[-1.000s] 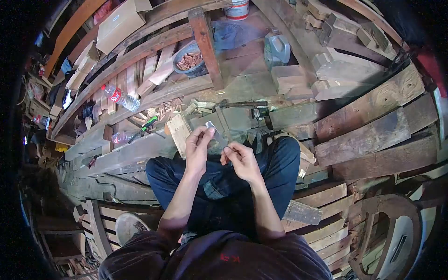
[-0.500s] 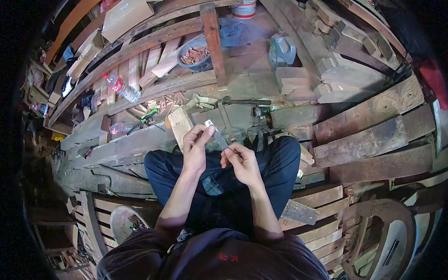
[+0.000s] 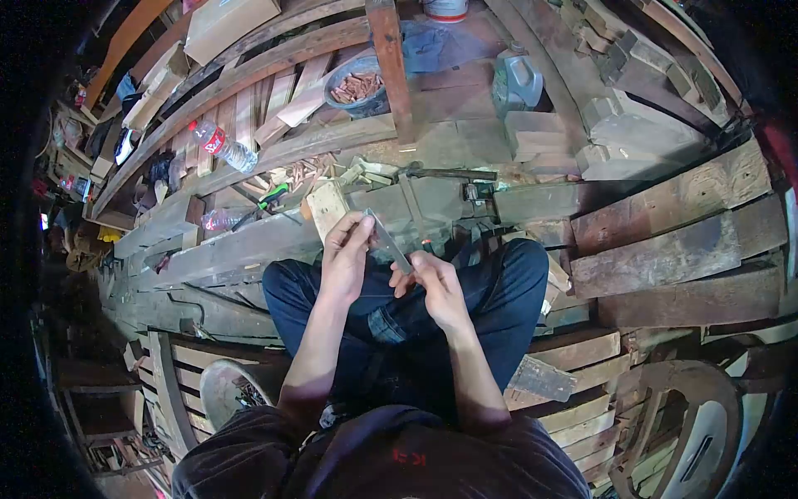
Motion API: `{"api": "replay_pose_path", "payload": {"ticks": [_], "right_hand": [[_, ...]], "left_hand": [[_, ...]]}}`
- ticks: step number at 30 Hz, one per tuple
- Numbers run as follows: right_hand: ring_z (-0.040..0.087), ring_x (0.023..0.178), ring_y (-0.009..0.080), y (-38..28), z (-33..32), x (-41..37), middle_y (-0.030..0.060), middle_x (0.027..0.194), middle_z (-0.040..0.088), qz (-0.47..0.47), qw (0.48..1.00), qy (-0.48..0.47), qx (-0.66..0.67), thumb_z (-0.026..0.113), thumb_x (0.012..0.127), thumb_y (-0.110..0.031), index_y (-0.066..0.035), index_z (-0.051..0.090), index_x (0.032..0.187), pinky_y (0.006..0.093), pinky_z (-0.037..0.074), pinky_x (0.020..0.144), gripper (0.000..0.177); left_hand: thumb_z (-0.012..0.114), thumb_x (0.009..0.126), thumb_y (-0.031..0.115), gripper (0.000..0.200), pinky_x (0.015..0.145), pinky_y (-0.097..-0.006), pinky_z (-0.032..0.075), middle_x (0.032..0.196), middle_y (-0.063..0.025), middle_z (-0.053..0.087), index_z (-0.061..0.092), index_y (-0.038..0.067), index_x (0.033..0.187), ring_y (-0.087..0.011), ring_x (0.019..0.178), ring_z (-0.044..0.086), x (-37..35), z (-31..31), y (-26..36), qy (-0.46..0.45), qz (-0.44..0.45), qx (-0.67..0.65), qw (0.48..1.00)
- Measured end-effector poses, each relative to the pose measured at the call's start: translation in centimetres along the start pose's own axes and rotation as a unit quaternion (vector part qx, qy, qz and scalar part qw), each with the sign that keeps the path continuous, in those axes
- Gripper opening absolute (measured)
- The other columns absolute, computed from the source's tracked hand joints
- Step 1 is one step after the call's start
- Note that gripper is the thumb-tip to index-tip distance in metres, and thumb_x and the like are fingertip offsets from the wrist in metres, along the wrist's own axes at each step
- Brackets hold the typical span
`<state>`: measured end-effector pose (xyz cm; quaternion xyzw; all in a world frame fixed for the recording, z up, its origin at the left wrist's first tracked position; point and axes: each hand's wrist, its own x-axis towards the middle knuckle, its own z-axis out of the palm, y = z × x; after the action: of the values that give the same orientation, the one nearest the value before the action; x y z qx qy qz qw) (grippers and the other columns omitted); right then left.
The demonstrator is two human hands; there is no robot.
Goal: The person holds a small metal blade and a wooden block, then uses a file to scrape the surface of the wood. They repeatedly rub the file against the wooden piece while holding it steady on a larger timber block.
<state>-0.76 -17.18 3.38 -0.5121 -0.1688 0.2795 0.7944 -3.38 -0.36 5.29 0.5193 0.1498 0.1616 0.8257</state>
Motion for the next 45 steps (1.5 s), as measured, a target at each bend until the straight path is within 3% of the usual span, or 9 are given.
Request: {"api": "replay_pose_path", "payload": {"ticks": [5, 9, 12, 13, 16, 21, 25, 40, 45], "right_hand": [[0.062, 0.068, 0.0187, 0.1, -0.3, 0.1, 0.0104, 0.08, 0.064, 0.056, 0.988, -0.048, 0.134, 0.053, 0.101, -0.019, 0.002, 0.061, 0.096, 0.0307, 0.05, 0.068, 0.023], [0.061, 0.068, 0.0191, 0.1, -0.2, -0.1, 0.0088, 0.078, 0.062, 0.061, 0.968, -0.1, 0.222, 0.059, 0.097, -0.014, -0.001, 0.058, 0.09, 0.0312, 0.05, 0.068, 0.015], [0.061, 0.069, 0.0209, 0.3, 0.2, -0.1, 0.0099, 0.077, 0.061, 0.044, 0.983, -0.053, 0.17, 0.062, 0.095, -0.011, -0.001, 0.056, 0.09, 0.033, 0.049, 0.066, 0.012], [0.061, 0.069, 0.0201, 0.3, 0.1, -0.1, 0.0094, 0.077, 0.061, 0.041, 0.988, -0.044, 0.143, 0.062, 0.095, -0.009, -0.002, 0.056, 0.09, 0.0324, 0.05, 0.066, 0.011], [0.061, 0.07, 0.0164, 0.4, -0.1, -0.2, 0.0072, 0.079, 0.062, 0.029, 0.996, -0.022, 0.081, 0.061, 0.096, -0.006, -0.002, 0.057, 0.09, 0.0302, 0.05, 0.068, 0.008], [0.06, 0.072, 0.0107, -0.1, 0.0, -0.3, 0.0031, 0.081, 0.06, 0.012, 0.999, -0.026, 0.03, 0.06, 0.097, -0.005, -0.001, 0.057, 0.09, 0.0263, 0.05, 0.07, 0.009], [0.06, 0.073, 0.0113, 0.0, 0.3, -0.5, 0.0043, 0.078, 0.061, 0.011, 1.0, -0.024, -0.002, 0.06, 0.097, -0.004, -0.001, 0.055, 0.09, 0.0272, 0.05, 0.071, 0.009], [0.061, 0.075, 0.0098, -0.1, -0.6, -0.4, 0.0032, 0.083, 0.06, 0.009, 0.999, -0.034, 0.003, 0.06, 0.099, -0.01, -0.001, 0.055, 0.091, 0.0254, 0.05, 0.07, 0.013], [0.064, 0.074, 0.0106, 0.5, -1.2, -1.9, 0.0067, 0.086, 0.067, 0.017, 0.999, -0.012, 0.036, 0.057, 0.099, -0.007, 0.001, 0.056, 0.104, 0.026, 0.052, 0.07, 0.01]], "left_hand": [[0.062, 0.098, 0.021, 0.021, 0.088, -0.0293, 0.042, 0.108, -0.0031, 0.063, 0.064, 0.008, 0.114, -0.013, 0.096, 0.056, 0.7, -1.7, -1.9, -0.161, -0.016, -0.168, 0.972], [0.063, 0.096, 0.035, 0.044, 0.097, -0.0356, 0.042, 0.122, -0.0053, 0.06, 0.056, 0.006, 0.128, -0.0187, 0.108, 0.055, 0.0, -0.6, -0.8, -0.189, -0.086, -0.139, 0.968], [0.059, 0.097, 0.04, 0.049, 0.098, -0.0342, 0.041, 0.124, -0.0061, 0.06, 0.054, 0.006, 0.132, -0.0179, 0.109, 0.055, -0.2, -0.3, -0.7, -0.131, -0.141, -0.063, 0.979], [0.056, 0.099, 0.042, 0.047, 0.094, -0.0323, 0.041, 0.118, -0.0049, 0.061, 0.056, 0.005, 0.128, -0.015, 0.105, 0.055, -0.4, -0.4, -1.2, -0.087, -0.125, -0.036, 0.988], [0.052, 0.102, 0.035, 0.033, 0.092, -0.0303, 0.04, 0.106, 0.0001, 0.063, 0.063, 0.007, 0.115, -0.0107, 0.101, 0.055, -0.3, -1.5, -1.4, -0.13, -0.076, -0.028, 0.988], [0.065, 0.095, 0.007, 0.006, 0.067, -0.0219, 0.039, 0.087, 0.0029, 0.059, 0.064, 0.002, 0.098, -0.0026, 0.076, 0.049, -1.1, 0.2, 0.3, -0.099, 0.004, 0.089, 0.991], [0.068, 0.092, 0.004, 0.01, 0.068, -0.0218, 0.037, 0.082, 0.0031, 0.056, 0.063, 0.002, 0.083, -0.0038, 0.075, 0.047, -0.7, 0.0, 0.3, -0.074, 0.009, 0.166, 0.983], [0.069, 0.09, 0.003, 0.01, 0.074, -0.0223, 0.041, 0.082, 0.0017, 0.057, 0.063, 0.001, 0.083, -0.0058, 0.079, 0.051, -0.6, 0.8, 0.4, -0.073, -0.003, 0.103, 0.992], [0.067, 0.091, 0.003, 0.007, 0.076, -0.0232, 0.044, 0.086, -0.0014, 0.064, 0.064, 0.002, 0.085, -0.0073, 0.08, 0.056, -0.9, 1.6, -0.3, -0.07, -0.01, 0.099, 0.993]]}}
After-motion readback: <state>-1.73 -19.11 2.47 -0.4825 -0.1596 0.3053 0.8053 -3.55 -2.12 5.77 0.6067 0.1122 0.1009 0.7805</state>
